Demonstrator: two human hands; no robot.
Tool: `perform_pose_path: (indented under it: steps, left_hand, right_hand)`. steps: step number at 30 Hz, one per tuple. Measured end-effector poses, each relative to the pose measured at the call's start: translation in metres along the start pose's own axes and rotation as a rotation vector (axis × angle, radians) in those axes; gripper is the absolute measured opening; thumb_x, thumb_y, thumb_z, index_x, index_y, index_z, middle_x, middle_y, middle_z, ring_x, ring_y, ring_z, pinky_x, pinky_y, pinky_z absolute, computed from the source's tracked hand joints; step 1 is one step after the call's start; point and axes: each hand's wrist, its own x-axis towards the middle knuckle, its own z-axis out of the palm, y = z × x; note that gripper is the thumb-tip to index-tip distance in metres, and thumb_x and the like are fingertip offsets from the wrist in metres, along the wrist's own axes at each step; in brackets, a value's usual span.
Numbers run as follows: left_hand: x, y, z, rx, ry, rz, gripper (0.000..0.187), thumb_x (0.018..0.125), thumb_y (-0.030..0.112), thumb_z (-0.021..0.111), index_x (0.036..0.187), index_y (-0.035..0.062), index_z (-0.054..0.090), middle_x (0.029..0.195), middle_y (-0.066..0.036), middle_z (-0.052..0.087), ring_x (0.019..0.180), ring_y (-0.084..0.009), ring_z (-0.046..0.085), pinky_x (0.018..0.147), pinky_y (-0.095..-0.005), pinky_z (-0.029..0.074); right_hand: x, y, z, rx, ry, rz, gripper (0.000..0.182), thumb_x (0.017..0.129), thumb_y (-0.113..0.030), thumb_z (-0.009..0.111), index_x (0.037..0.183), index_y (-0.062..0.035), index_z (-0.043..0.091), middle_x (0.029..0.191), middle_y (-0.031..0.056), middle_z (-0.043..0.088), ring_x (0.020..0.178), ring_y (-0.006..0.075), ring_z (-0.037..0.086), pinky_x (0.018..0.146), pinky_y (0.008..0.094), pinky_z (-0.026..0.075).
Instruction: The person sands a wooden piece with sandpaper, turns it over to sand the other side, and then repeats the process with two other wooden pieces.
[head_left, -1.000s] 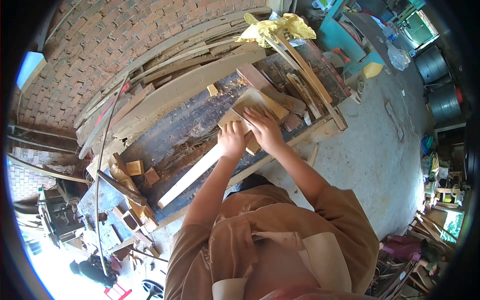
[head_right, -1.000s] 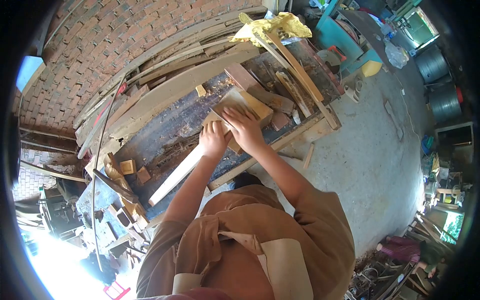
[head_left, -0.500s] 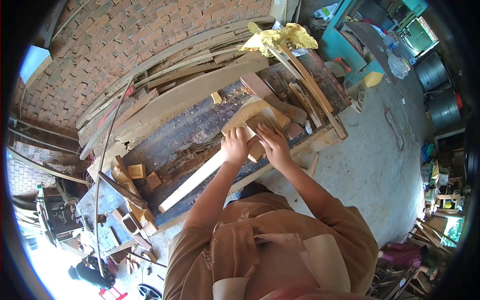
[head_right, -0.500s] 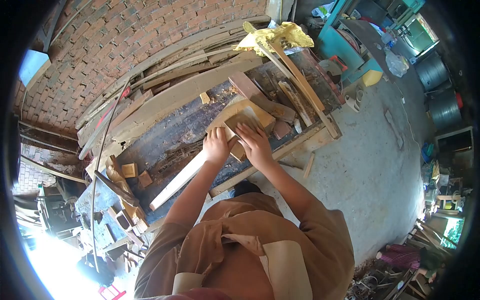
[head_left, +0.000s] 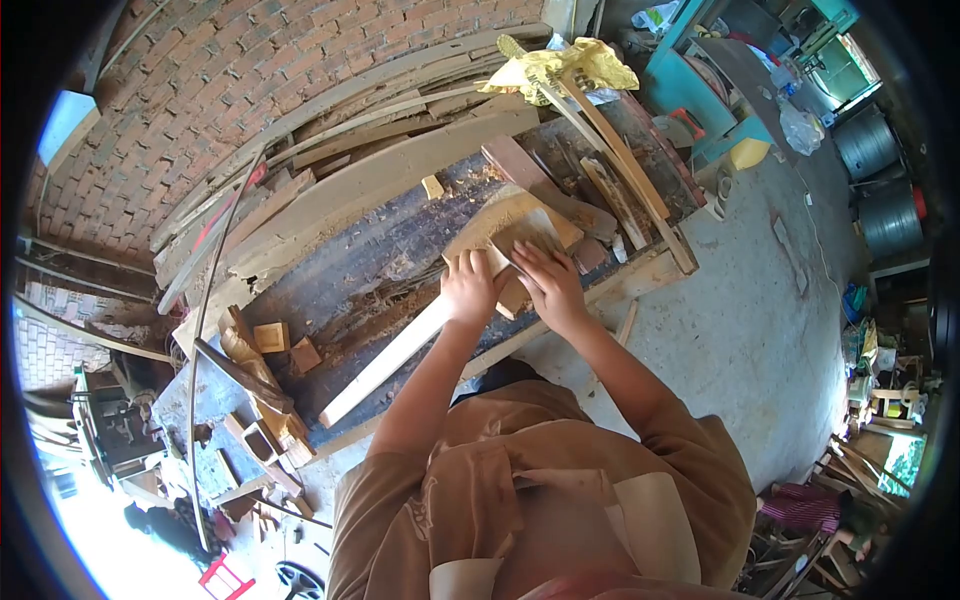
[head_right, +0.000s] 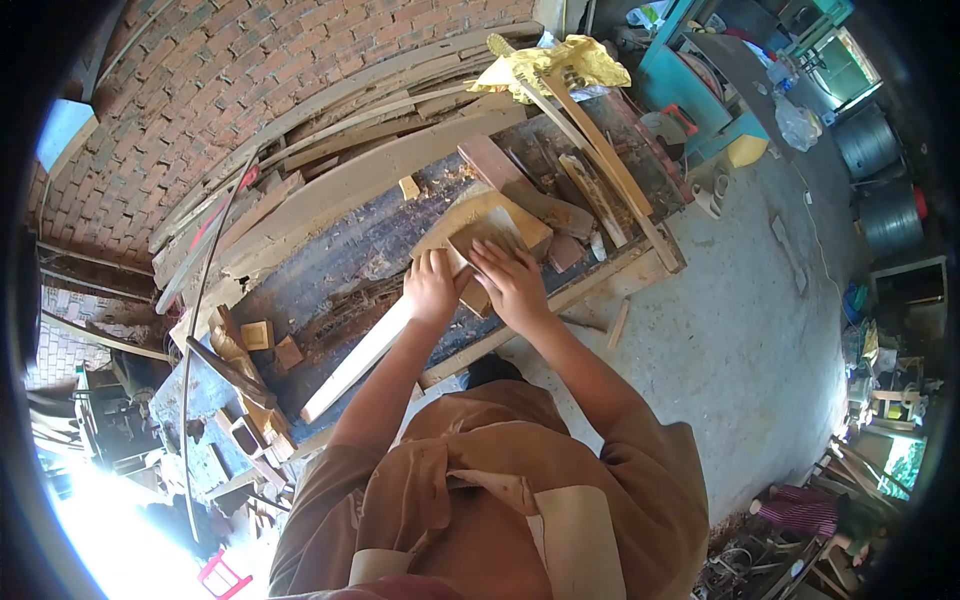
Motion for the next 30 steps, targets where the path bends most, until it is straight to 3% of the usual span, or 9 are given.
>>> perform_pose_path:
  steps: [3,5,9,12,15,21,26,28,30]
  left_hand:
    - [-0.001,-0.001,0.006,0.031,0.023,-0.008,0.047,0.068,0.043,0.063,0.091,0.0049,0.047,0.084,-0.009,0.053,0.079,-0.0255,0.056,0.061,-0.0375,0.047]
    - [0.0,-0.003,0.005,0.03,-0.009,-0.021,0.047,0.068,0.042,0.063,0.092,0.0047,0.047,0.084,-0.009,0.053,0.079,-0.0257,0.056,0.061,-0.0374,0.047]
    - [-0.003,-0.003,0.005,0.02,-0.007,0.027,0.045,0.069,0.039,0.064,0.093,0.0041,0.047,0.085,-0.009,0.053,0.079,-0.0263,0.056,0.062,-0.0376,0.047]
    - [-0.001,-0.001,-0.001,-0.018,-0.029,-0.016,0.046,0.065,0.033,0.067,0.093,0.0035,0.046,0.087,-0.012,0.054,0.08,-0.0288,0.056,0.065,-0.0384,0.047]
    - [0.001,-0.001,0.0,-0.017,-0.046,-0.029,0.048,0.069,0.039,0.065,0.094,0.0023,0.047,0.088,-0.013,0.055,0.082,-0.029,0.056,0.066,-0.0377,0.047]
    - [-0.001,0.002,-0.003,-0.029,-0.05,-0.037,0.052,0.072,0.044,0.062,0.096,0.0009,0.047,0.088,-0.014,0.056,0.082,-0.0299,0.057,0.067,-0.0379,0.046]
    - [-0.001,0.005,-0.009,-0.065,-0.051,-0.046,0.051,0.072,0.044,0.062,0.098,0.0026,0.048,0.088,-0.014,0.057,0.083,-0.0296,0.057,0.069,-0.0384,0.045]
    - [-0.003,0.003,-0.007,-0.059,-0.063,-0.027,0.054,0.074,0.046,0.059,0.107,0.0049,0.049,0.097,-0.009,0.057,0.089,-0.0239,0.055,0.071,-0.0371,0.044]
    - [-0.006,0.003,-0.006,-0.058,-0.059,-0.029,0.055,0.074,0.046,0.058,0.111,0.0055,0.048,0.103,-0.008,0.056,0.094,-0.0238,0.054,0.073,-0.0374,0.043]
  right_hand:
    - [0.041,-0.004,0.014,0.003,-0.013,-0.003,0.03,0.082,-0.016,0.053,0.111,-0.0092,0.055,0.119,0.0028,0.053,0.111,0.0166,0.048,0.091,0.0362,0.031]
    - [0.053,-0.007,0.023,-0.017,-0.021,-0.011,0.029,0.084,-0.016,0.05,0.111,-0.0093,0.056,0.118,0.0028,0.054,0.111,0.0172,0.048,0.091,0.0356,0.031]
    - [0.014,-0.007,0.002,-0.019,0.011,-0.021,0.03,0.081,-0.015,0.052,0.111,-0.0097,0.055,0.119,0.0022,0.052,0.114,0.016,0.046,0.093,0.0389,0.029]
    - [-0.03,-0.005,-0.025,-0.047,-0.087,-0.018,0.03,0.082,-0.014,0.053,0.112,-0.0099,0.055,0.121,0.0018,0.051,0.114,0.0169,0.045,0.093,0.0394,0.03]
    - [-0.042,0.001,-0.033,-0.069,-0.109,-0.004,0.03,0.083,-0.014,0.052,0.113,-0.0099,0.054,0.121,0.0035,0.051,0.113,0.0185,0.046,0.092,0.0397,0.031]
    - [-0.04,0.009,-0.024,0.134,0.03,0.198,0.031,0.086,-0.014,0.049,0.116,-0.0066,0.051,0.117,0.0086,0.053,0.109,0.0235,0.05,0.091,0.0417,0.032]
    - [-0.051,0.003,-0.026,0.355,0.072,0.351,0.031,0.086,-0.012,0.048,0.116,-0.0034,0.051,0.111,0.015,0.055,0.098,0.0305,0.054,0.084,0.0381,0.038]
    - [-0.055,0.005,-0.028,0.36,0.071,0.375,0.03,0.086,-0.011,0.049,0.115,-0.0027,0.051,0.109,0.0163,0.056,0.094,0.0317,0.055,0.082,0.0372,0.04]
    - [-0.057,0.007,-0.028,0.367,0.068,0.401,0.029,0.086,-0.011,0.049,0.114,-0.0021,0.052,0.107,0.0176,0.057,0.091,0.0329,0.055,0.08,0.0363,0.041]
